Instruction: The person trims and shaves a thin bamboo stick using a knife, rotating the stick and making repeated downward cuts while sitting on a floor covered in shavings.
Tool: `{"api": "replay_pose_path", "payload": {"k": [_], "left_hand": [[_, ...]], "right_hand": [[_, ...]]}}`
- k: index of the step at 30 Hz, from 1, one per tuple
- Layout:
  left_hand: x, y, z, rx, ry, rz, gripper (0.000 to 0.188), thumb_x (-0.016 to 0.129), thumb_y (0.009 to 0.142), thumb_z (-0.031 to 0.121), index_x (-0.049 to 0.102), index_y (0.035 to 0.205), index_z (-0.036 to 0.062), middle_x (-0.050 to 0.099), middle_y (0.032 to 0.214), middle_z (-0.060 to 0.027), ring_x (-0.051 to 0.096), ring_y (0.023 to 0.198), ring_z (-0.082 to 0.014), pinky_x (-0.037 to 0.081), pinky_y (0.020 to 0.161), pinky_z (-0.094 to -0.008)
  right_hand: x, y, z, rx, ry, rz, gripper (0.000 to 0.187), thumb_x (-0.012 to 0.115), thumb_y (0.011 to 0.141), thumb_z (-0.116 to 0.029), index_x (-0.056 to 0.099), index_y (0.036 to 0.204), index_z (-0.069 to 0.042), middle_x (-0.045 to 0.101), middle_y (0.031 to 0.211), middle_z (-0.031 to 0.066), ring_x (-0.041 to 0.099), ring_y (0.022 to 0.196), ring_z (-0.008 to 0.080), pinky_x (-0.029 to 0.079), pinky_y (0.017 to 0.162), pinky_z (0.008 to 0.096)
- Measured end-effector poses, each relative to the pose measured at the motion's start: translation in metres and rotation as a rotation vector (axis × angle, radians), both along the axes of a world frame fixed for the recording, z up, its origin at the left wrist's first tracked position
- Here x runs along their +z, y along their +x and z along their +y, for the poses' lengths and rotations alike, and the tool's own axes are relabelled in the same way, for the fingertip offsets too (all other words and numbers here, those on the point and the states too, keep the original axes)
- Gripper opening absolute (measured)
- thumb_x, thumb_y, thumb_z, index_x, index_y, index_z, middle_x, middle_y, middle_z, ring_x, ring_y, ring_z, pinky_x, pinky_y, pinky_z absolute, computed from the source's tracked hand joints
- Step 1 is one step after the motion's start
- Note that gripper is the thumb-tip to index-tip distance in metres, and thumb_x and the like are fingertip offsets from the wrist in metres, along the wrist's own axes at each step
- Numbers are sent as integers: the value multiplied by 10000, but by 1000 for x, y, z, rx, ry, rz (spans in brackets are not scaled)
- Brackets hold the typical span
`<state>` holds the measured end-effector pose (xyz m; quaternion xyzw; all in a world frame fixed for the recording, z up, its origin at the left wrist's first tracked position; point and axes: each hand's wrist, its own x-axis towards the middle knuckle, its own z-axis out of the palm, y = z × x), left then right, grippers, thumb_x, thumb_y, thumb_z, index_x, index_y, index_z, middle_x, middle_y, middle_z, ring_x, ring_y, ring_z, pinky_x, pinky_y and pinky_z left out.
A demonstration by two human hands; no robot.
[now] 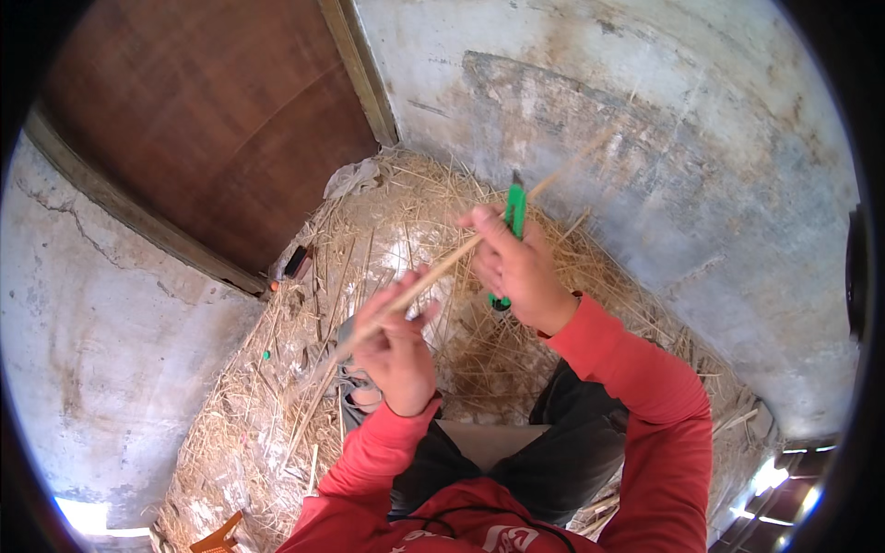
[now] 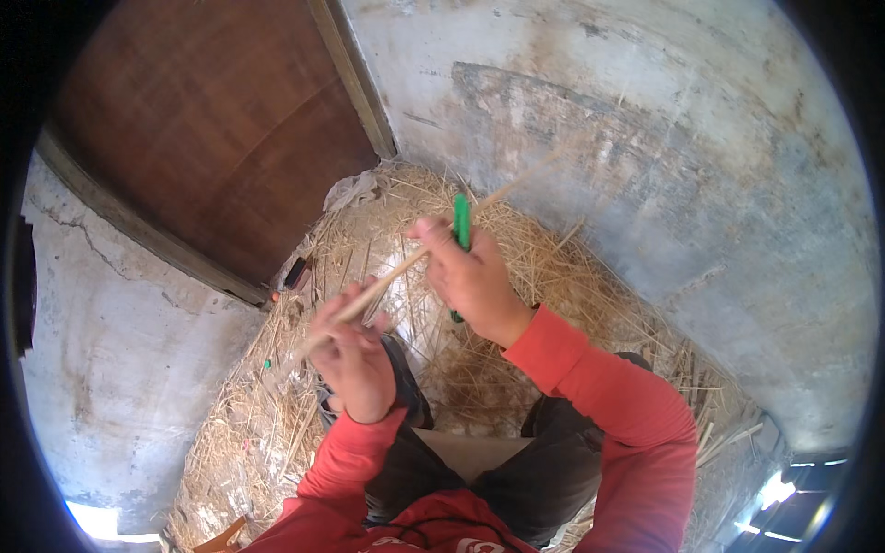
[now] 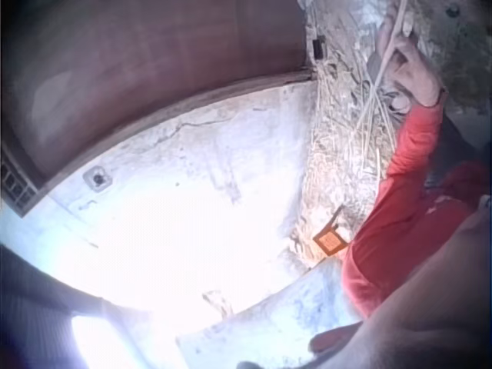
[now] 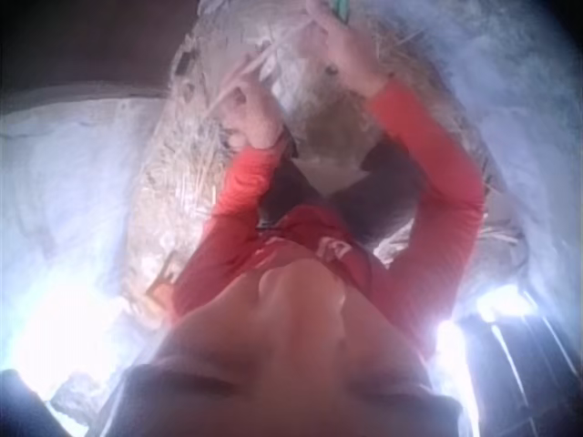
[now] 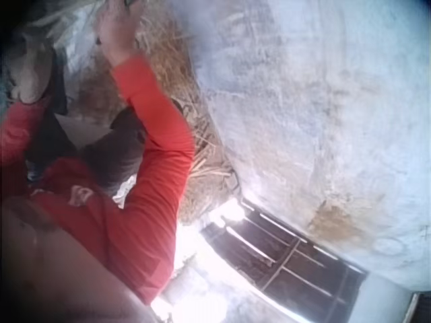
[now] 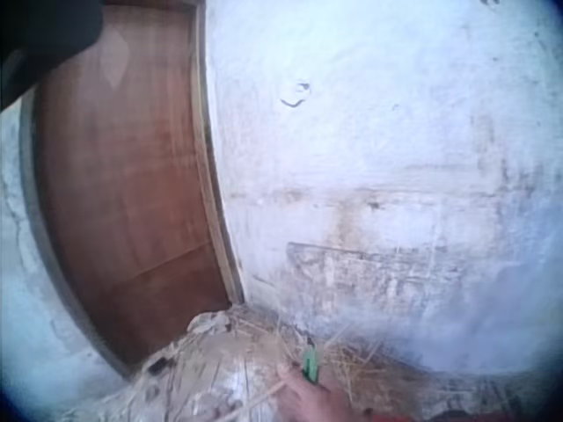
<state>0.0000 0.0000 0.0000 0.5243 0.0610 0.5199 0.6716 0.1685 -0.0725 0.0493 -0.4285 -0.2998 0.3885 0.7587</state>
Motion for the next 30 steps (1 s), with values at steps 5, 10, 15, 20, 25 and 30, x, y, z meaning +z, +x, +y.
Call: {"api": "replay_pose_path", "payload": {"k": [5,10,15,20,25,30], "left_hand": [[-17,-14,-5,-616,-63,292,542,509,1063,23,352,1582,9,582,1436,-269,618,1298,-371,611,960,-465],[-35,-42,42,-1362,-730,163,862,373,1063,614,163,1633,2,635,1304,-332,744,1031,-395,619,900,-438],[-16,-51,31,-1068,-142,602,616,428,1124,410,342,1597,25,627,871,-94,571,632,-132,468,580,-258],[-29,-34,26,-819,-27,612,440,429,1146,257,479,1515,23,349,652,43,293,488,-54,284,472,-236],[-35,-16,29,-650,-208,569,442,429,1144,264,474,1508,17,357,649,38,328,475,-57,286,441,-234],[-43,-15,25,-563,-255,650,461,444,1141,258,444,1547,39,394,635,37,348,469,-56,299,438,-227]], "right_hand": [[11,29,-20,-93,-20,7,305,564,1079,-323,575,873,-98,378,546,-74,352,410,57,269,394,253],[15,60,-37,-93,-20,-69,308,581,1055,-310,553,825,-107,378,554,-68,341,413,62,279,402,259],[15,71,-53,-231,-100,-119,324,592,1050,-320,548,804,-114,378,558,-65,324,418,51,261,403,253],[-3,68,-43,-353,-227,-659,399,572,1049,-440,631,912,-70,485,585,-30,444,458,151,391,483,342],[-7,27,-44,-120,-474,-1057,483,533,1046,-473,676,996,-14,622,637,128,597,559,351,490,608,485],[-31,-10,-38,59,-640,-1297,470,532,1039,-440,675,941,-4,680,731,245,667,689,465,519,653,555]]}}
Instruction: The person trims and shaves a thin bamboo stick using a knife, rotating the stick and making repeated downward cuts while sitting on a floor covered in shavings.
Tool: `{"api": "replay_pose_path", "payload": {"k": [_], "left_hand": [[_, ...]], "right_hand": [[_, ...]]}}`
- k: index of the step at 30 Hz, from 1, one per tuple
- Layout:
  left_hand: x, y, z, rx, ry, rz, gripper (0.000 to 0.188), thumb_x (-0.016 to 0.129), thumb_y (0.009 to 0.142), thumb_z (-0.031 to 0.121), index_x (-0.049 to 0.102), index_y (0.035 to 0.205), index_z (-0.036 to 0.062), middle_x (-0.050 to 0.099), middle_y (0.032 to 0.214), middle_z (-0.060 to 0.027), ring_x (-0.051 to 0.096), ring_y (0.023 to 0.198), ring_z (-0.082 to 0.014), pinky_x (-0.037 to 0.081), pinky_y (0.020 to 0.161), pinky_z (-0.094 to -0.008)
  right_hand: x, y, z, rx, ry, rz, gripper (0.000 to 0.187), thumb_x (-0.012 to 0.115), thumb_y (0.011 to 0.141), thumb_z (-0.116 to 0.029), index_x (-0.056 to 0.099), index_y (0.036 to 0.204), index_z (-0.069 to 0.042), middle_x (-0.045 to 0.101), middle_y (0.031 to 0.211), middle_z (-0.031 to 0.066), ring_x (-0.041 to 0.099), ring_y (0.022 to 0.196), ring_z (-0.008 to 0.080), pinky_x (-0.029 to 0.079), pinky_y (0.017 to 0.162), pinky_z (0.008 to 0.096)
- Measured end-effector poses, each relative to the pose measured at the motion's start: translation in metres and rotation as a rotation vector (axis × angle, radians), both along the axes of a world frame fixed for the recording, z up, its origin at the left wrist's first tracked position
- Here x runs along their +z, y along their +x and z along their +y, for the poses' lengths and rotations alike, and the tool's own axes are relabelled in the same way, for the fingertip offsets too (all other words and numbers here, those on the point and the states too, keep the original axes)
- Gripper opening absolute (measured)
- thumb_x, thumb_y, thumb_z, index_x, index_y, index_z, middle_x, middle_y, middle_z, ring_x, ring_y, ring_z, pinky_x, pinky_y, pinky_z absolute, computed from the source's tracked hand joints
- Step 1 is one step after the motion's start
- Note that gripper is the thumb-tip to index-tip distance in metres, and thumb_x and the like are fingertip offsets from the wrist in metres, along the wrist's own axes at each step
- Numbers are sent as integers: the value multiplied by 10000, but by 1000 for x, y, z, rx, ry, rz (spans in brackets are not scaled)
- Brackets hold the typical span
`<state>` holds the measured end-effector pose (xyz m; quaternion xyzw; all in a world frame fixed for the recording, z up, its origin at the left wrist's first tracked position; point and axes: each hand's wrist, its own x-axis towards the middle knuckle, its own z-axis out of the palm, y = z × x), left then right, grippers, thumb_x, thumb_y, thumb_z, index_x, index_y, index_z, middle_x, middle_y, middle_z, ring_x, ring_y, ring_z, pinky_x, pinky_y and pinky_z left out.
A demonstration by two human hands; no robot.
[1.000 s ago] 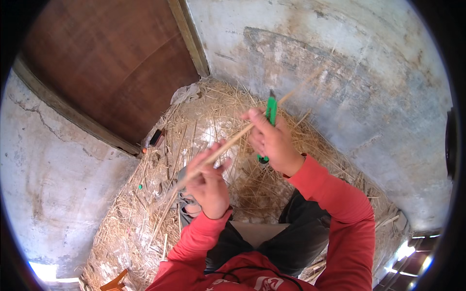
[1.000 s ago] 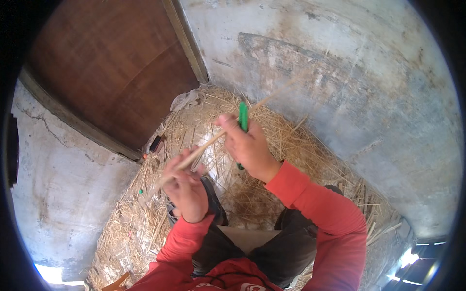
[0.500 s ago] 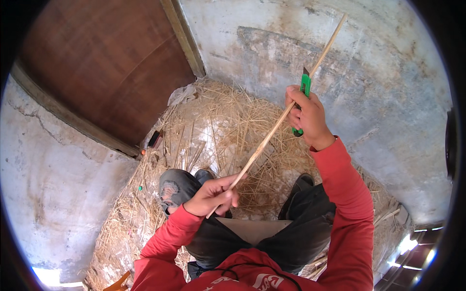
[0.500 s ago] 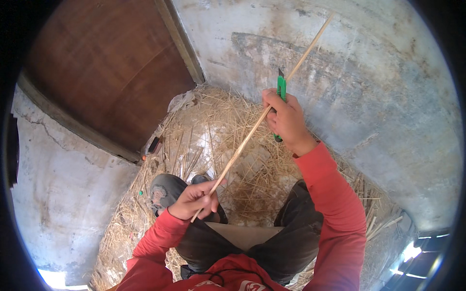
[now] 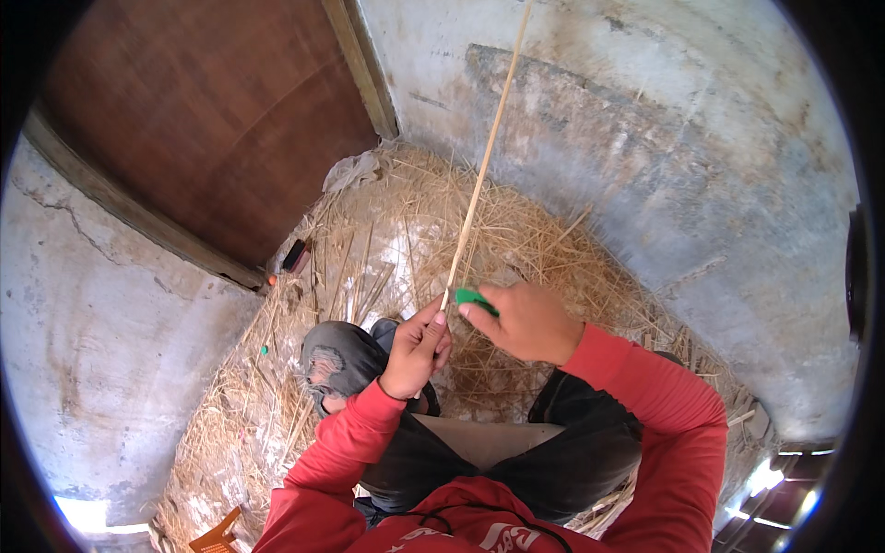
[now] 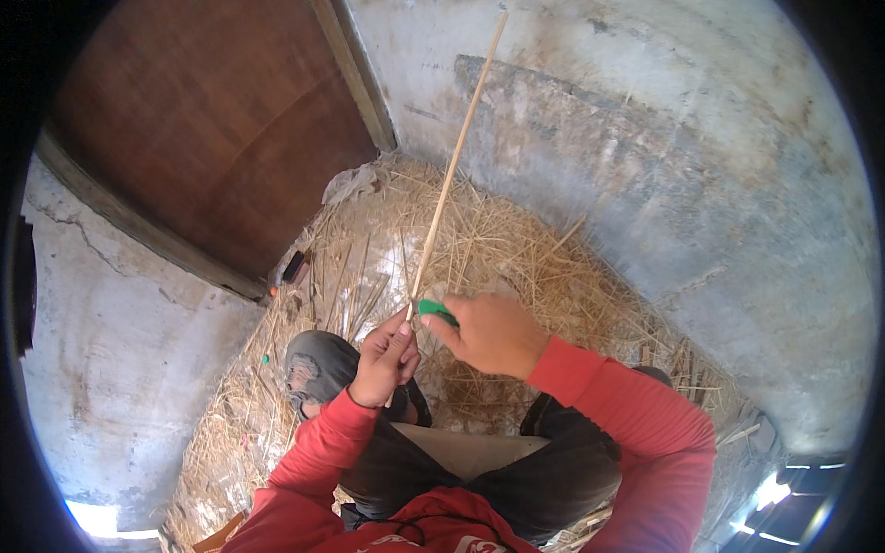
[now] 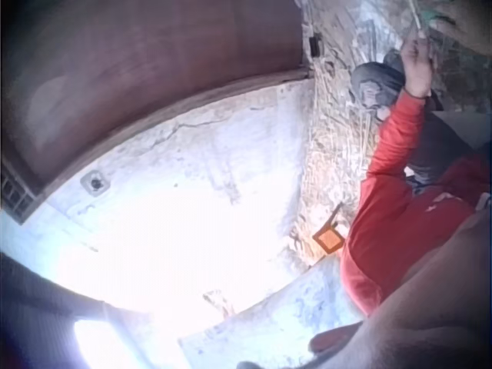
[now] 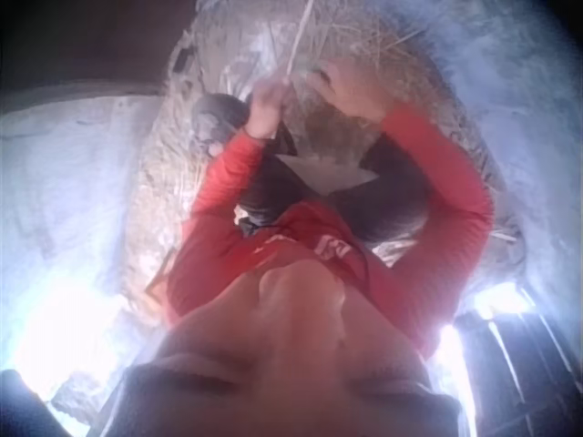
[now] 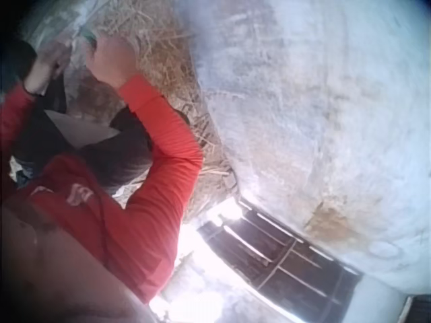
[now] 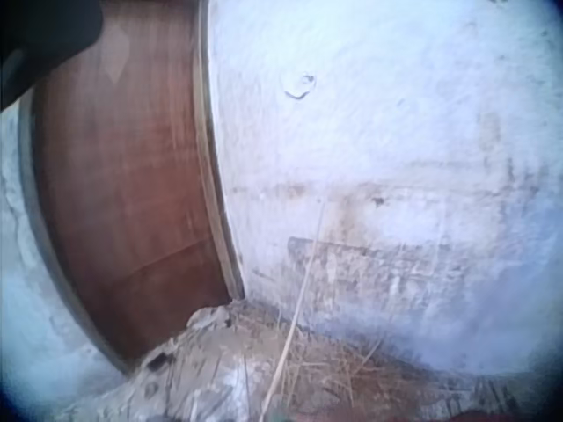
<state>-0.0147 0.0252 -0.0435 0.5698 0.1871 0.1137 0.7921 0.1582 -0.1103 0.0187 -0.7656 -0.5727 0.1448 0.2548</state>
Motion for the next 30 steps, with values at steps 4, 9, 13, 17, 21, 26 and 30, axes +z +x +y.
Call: {"api": "replay_pose_path", "payload": {"k": [4,9,13,17,21,26,30], "left_hand": [[-7,-1,2,-2,2,-4,477,464,1135,233,420,1571,46,408,609,42,355,460,-53,298,438,-225],[-21,-8,6,-24,50,80,451,469,1130,195,453,1548,25,428,582,41,361,445,-48,297,438,-224],[-18,-21,1,-100,86,133,429,482,1124,182,491,1511,-4,443,574,38,365,433,-43,290,433,-227],[-29,-59,1,-178,41,19,413,492,1121,185,518,1482,-13,437,557,49,372,421,-42,286,427,-235],[-21,-25,9,21,6,27,439,461,1135,233,491,1513,11,384,561,45,339,431,-52,289,439,-235],[-17,-10,5,39,8,4,452,477,1129,222,468,1536,24,399,576,40,356,446,-54,299,444,-228],[-17,-3,-4,72,49,8,440,514,1113,172,489,1529,31,425,597,48,364,459,-47,315,444,-231]], "right_hand": [[-31,-5,9,-5,35,-17,462,534,1048,-446,671,948,-17,641,658,228,644,605,451,498,566,550],[-36,15,20,-28,-7,-47,468,520,1051,-451,699,1000,-21,659,665,208,649,597,439,528,611,546],[-65,61,27,-205,76,-217,470,506,1067,-427,710,1005,-8,635,663,203,648,632,408,539,645,508],[-36,190,-7,-662,213,-154,465,509,1093,-399,679,1024,29,579,618,154,617,601,295,491,612,477],[-5,134,-12,-581,238,35,497,503,1090,-427,665,968,27,571,617,178,607,561,304,439,562,471],[2,44,8,-177,91,11,509,499,1069,-467,702,955,-14,594,583,200,597,526,405,473,541,526],[-22,4,14,-33,28,-17,492,516,1053,-474,699,972,-26,629,635,227,628,572,444,493,549,540]]}}
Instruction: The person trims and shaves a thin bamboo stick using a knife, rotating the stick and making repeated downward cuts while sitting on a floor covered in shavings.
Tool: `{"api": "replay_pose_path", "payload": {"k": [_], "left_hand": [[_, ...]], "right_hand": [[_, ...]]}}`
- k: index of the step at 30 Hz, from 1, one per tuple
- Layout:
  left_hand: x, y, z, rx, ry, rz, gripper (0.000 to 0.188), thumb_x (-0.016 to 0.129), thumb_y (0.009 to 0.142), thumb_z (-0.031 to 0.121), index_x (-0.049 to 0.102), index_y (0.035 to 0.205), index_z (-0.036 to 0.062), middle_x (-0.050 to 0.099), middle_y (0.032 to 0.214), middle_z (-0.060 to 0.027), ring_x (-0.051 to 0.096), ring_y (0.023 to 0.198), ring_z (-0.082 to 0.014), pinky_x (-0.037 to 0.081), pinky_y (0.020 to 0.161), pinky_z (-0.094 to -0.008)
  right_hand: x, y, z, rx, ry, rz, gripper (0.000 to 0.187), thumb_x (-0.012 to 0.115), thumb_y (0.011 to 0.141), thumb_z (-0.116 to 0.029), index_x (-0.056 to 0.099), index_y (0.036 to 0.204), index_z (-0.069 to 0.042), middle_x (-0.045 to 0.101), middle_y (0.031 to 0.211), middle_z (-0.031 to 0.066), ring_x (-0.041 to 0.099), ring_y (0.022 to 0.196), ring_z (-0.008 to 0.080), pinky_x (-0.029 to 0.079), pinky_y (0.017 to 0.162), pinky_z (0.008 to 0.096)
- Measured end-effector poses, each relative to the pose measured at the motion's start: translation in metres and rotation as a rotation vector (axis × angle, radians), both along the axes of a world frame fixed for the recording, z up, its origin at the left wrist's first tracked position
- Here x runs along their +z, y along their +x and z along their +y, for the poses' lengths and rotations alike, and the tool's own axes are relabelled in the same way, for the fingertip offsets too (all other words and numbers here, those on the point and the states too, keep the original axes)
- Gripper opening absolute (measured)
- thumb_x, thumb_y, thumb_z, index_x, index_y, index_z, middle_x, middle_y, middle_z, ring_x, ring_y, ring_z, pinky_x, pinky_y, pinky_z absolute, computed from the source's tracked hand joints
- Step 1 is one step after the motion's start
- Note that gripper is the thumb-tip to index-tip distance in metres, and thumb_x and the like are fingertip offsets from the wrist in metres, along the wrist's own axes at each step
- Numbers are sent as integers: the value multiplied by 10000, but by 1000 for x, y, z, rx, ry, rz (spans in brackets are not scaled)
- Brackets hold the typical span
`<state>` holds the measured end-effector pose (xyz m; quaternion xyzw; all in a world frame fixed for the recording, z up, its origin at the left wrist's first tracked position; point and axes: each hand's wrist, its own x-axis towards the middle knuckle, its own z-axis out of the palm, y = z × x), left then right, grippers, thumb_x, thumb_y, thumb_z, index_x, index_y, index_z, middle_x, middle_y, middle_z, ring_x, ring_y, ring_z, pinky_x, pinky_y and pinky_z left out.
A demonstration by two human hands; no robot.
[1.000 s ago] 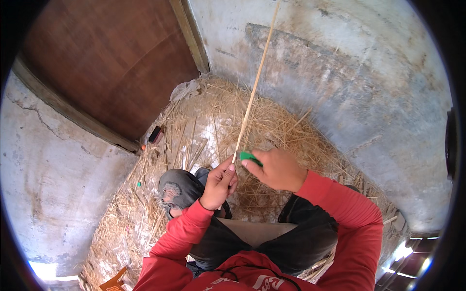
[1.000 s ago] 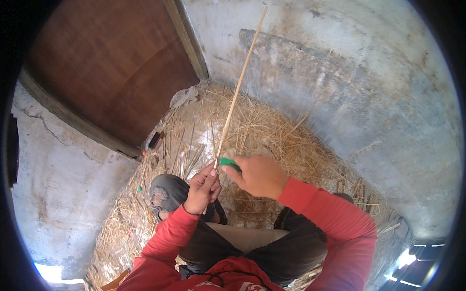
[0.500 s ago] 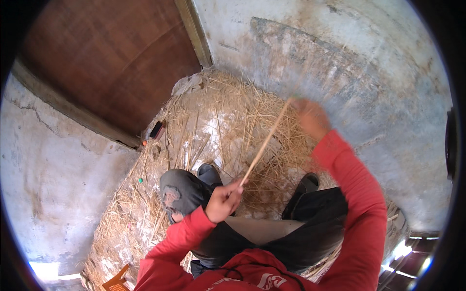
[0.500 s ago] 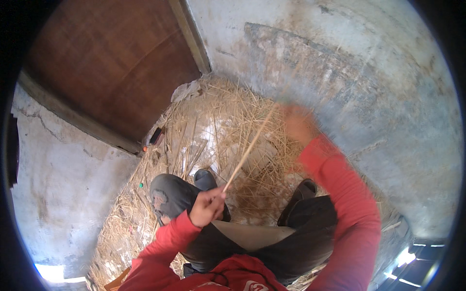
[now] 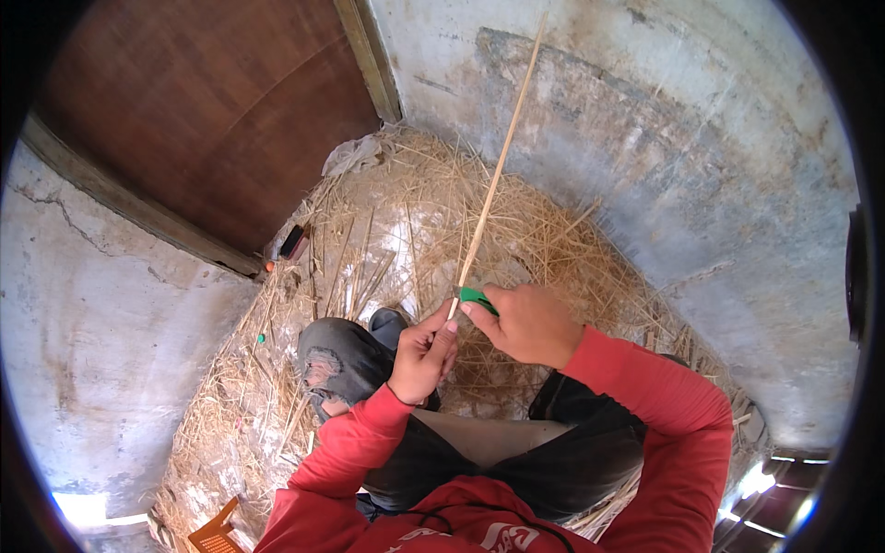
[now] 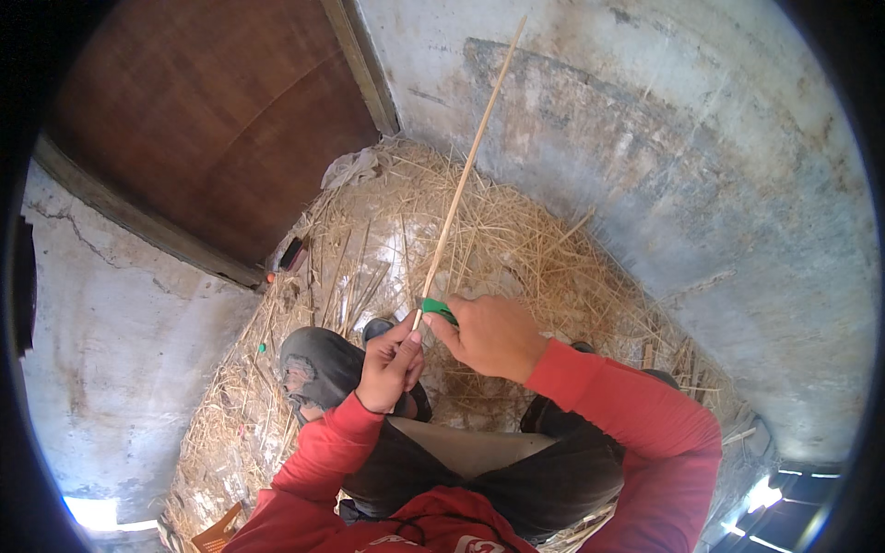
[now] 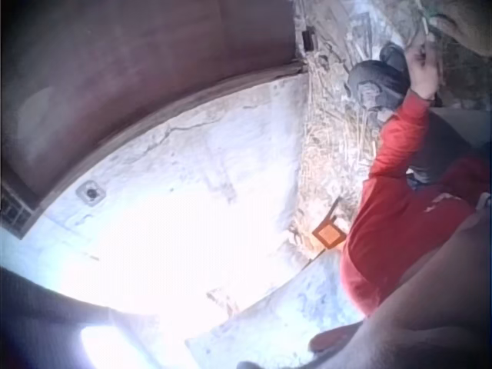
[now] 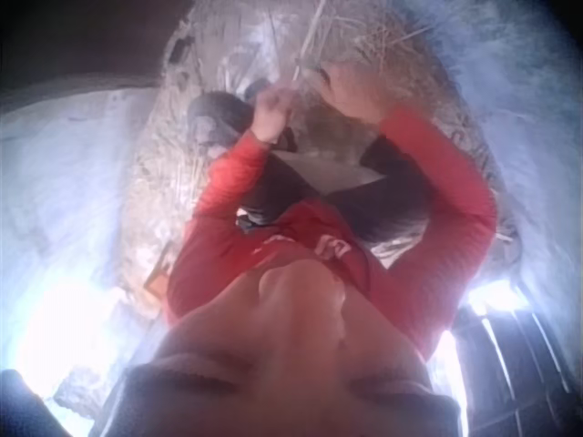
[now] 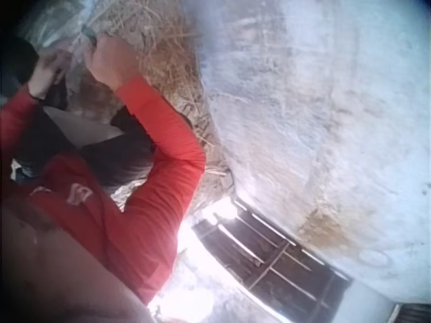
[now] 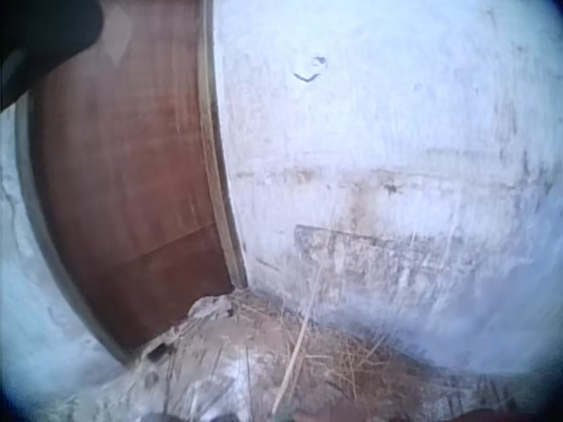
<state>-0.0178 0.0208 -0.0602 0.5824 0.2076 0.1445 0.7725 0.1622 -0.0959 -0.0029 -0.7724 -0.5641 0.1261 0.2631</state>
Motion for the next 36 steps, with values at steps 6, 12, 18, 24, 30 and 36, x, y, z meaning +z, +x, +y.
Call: {"api": "replay_pose_path", "payload": {"k": [6,12,18,24,30,36], "left_hand": [[-7,-8,-2,38,14,85,436,534,1099,132,501,1513,-1,463,616,48,380,463,-42,323,436,-231],[-3,-11,5,17,36,117,430,517,1104,136,503,1503,-22,454,606,41,369,431,-47,312,415,-242],[13,-11,11,-19,-268,79,441,494,1119,207,487,1527,40,370,639,40,334,438,-57,269,404,-245],[22,-22,10,-71,-475,65,418,495,1117,232,500,1495,53,318,680,48,243,441,-54,211,395,-239],[1,-17,11,-35,-152,3,444,482,1127,220,474,1524,21,404,613,42,352,429,-60,283,413,-244],[0,-13,-2,-99,75,49,477,473,1130,239,447,1532,-17,416,572,31,350,418,-57,278,427,-240]], "right_hand": [[-23,11,8,-22,-51,-64,475,537,1029,-490,738,1009,-60,670,653,213,657,585,428,511,552,541],[-37,34,17,-41,-11,-238,501,533,1024,-539,730,960,-82,658,625,185,651,561,399,505,538,526],[-41,32,24,-62,105,-181,531,513,1041,-544,687,905,-61,624,609,185,636,552,384,484,523,496],[-24,41,28,-122,274,275,452,540,1059,-461,638,943,-36,570,588,156,622,540,339,450,526,450],[0,18,15,-73,361,96,323,712,983,-353,664,957,-35,553,626,93,546,548,202,440,534,366],[-4,25,15,12,475,77,239,783,907,-254,735,1067,-83,699,764,142,680,627,318,513,587,414]]}}
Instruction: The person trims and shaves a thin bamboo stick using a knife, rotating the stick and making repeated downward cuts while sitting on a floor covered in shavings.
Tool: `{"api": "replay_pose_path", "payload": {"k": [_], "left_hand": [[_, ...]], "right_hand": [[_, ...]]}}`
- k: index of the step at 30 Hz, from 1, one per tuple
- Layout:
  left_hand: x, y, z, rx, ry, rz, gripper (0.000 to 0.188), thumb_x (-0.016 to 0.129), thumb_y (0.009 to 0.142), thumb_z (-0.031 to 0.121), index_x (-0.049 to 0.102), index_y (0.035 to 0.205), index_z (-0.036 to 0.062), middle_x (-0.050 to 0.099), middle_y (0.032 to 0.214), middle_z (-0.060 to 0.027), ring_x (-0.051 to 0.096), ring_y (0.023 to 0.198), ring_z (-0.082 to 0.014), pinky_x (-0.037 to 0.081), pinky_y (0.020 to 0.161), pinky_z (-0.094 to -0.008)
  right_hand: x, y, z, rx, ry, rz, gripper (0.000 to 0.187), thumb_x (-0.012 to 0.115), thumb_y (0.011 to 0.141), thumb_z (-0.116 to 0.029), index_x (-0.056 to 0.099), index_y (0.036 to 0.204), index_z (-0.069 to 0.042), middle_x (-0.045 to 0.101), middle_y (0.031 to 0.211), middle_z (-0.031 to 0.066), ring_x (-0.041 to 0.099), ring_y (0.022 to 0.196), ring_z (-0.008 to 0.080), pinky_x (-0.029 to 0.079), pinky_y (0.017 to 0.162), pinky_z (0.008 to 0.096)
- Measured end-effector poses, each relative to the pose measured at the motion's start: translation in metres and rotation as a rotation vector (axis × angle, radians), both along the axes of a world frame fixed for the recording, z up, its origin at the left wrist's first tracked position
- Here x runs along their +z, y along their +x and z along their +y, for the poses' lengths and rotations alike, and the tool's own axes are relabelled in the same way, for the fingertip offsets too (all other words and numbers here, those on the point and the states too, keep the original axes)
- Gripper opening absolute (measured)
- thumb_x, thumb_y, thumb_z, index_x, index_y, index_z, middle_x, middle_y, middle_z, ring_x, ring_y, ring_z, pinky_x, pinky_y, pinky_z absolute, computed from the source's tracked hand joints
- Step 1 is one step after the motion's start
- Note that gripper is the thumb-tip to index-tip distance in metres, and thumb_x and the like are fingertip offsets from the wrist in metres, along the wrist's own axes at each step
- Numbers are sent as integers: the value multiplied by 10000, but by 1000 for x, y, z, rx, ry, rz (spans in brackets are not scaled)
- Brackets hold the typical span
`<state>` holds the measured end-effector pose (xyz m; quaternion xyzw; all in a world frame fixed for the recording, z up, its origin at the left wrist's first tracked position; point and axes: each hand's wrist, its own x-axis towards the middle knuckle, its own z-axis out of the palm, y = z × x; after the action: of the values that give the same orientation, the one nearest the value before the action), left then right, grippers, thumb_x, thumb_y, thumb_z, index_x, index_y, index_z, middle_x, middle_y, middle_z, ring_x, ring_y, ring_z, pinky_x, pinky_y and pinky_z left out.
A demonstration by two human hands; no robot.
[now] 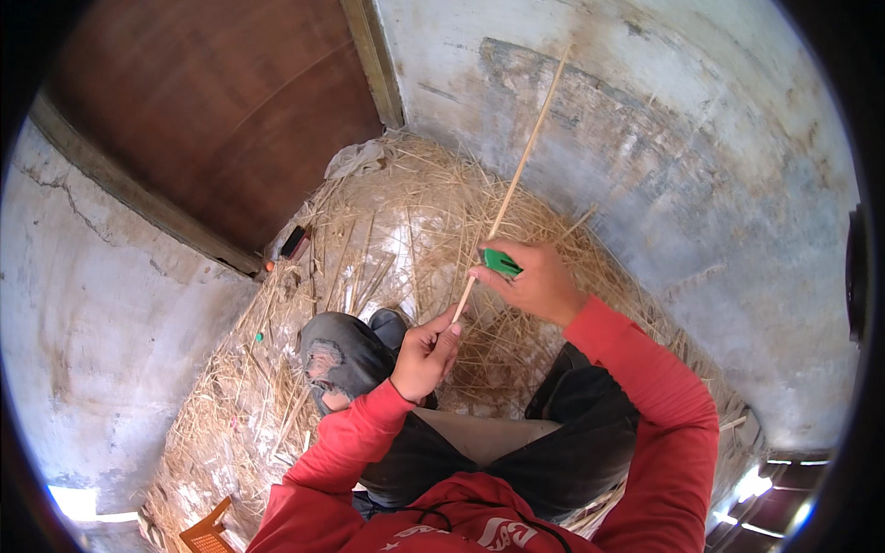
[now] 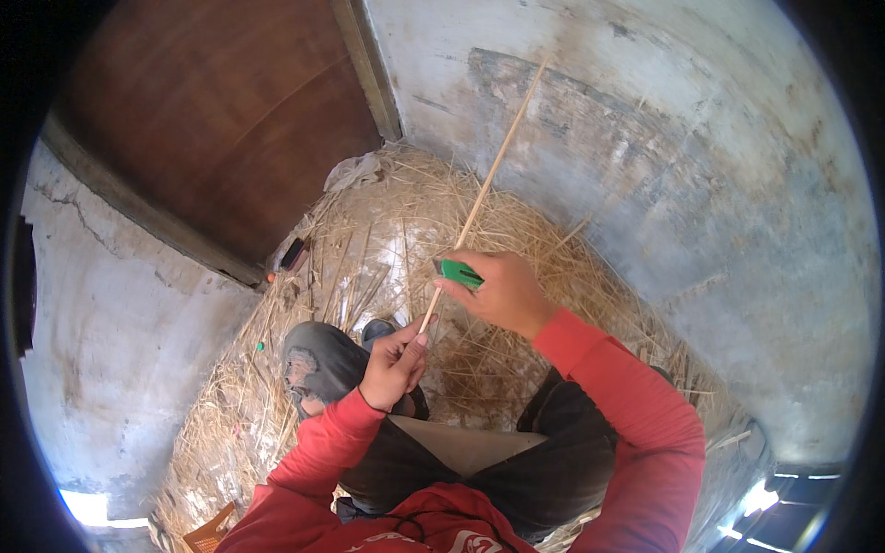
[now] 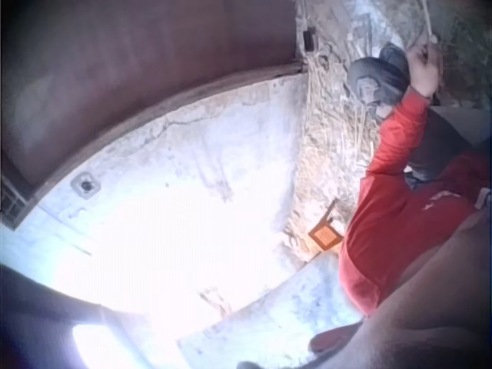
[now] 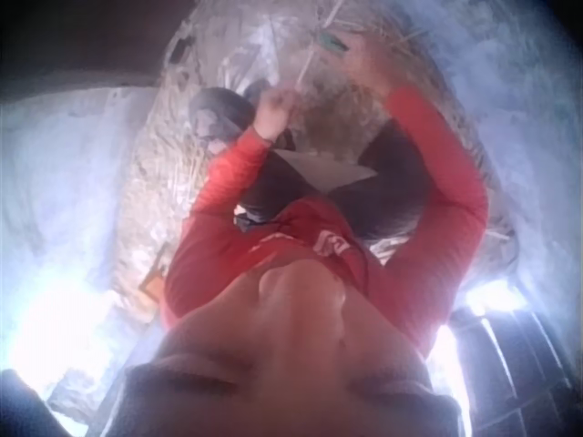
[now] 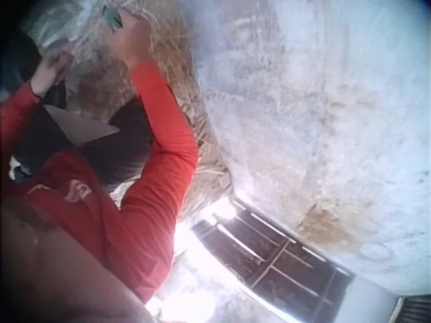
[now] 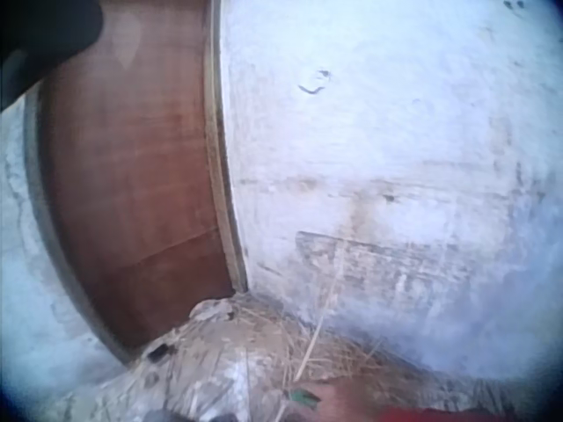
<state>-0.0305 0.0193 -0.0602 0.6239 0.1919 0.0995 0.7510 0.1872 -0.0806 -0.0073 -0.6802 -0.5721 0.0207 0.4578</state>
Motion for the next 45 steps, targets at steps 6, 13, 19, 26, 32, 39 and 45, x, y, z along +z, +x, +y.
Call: {"api": "replay_pose_path", "payload": {"k": [6,13,19,26,32,39,45], "left_hand": [[7,-1,-1,-77,-62,29,438,464,1133,212,476,1521,7,404,579,51,368,450,-44,307,451,-230],[2,-4,1,-61,-258,33,429,433,1139,208,455,1516,6,336,596,44,331,443,-68,301,445,-233],[4,0,-4,-188,-263,16,425,456,1131,239,438,1511,49,401,675,25,341,486,-55,271,443,-216],[10,22,-5,-60,-132,-22,462,454,1134,256,383,1550,67,497,720,14,392,512,-57,334,466,-208],[10,21,7,31,-203,-53,523,456,1133,257,314,1605,82,393,645,35,340,487,-63,308,441,-225],[20,20,11,100,-359,-53,505,472,1128,264,358,1586,85,357,619,44,290,450,-58,268,416,-228],[20,22,11,-10,-189,-31,474,518,1113,242,415,1545,77,534,725,32,358,431,-35,263,401,-214]], "right_hand": [[-24,24,7,-108,-18,312,216,785,917,-279,757,905,-65,616,657,73,539,547,195,423,540,350],[0,84,-14,-454,-48,458,423,757,945,-448,736,868,-32,543,612,-17,475,555,117,376,539,320],[-13,46,0,-178,-113,494,423,759,944,-446,713,897,-28,515,620,-31,463,576,102,371,551,323],[-10,7,6,-17,-252,512,408,726,967,-417,694,899,-16,510,618,40,472,565,165,402,564,359],[8,-13,-9,76,-248,227,365,635,1009,-351,608,1021,13,604,684,223,625,640,418,462,600,490],[6,-24,-21,211,-516,26,359,579,1026,-346,564,1100,5,648,713,259,654,687,479,490,624,575],[-12,-32,-21,170,-521,-11,390,588,1010,-354,587,1116,22,654,678,250,661,633,468,516,574,565]]}}
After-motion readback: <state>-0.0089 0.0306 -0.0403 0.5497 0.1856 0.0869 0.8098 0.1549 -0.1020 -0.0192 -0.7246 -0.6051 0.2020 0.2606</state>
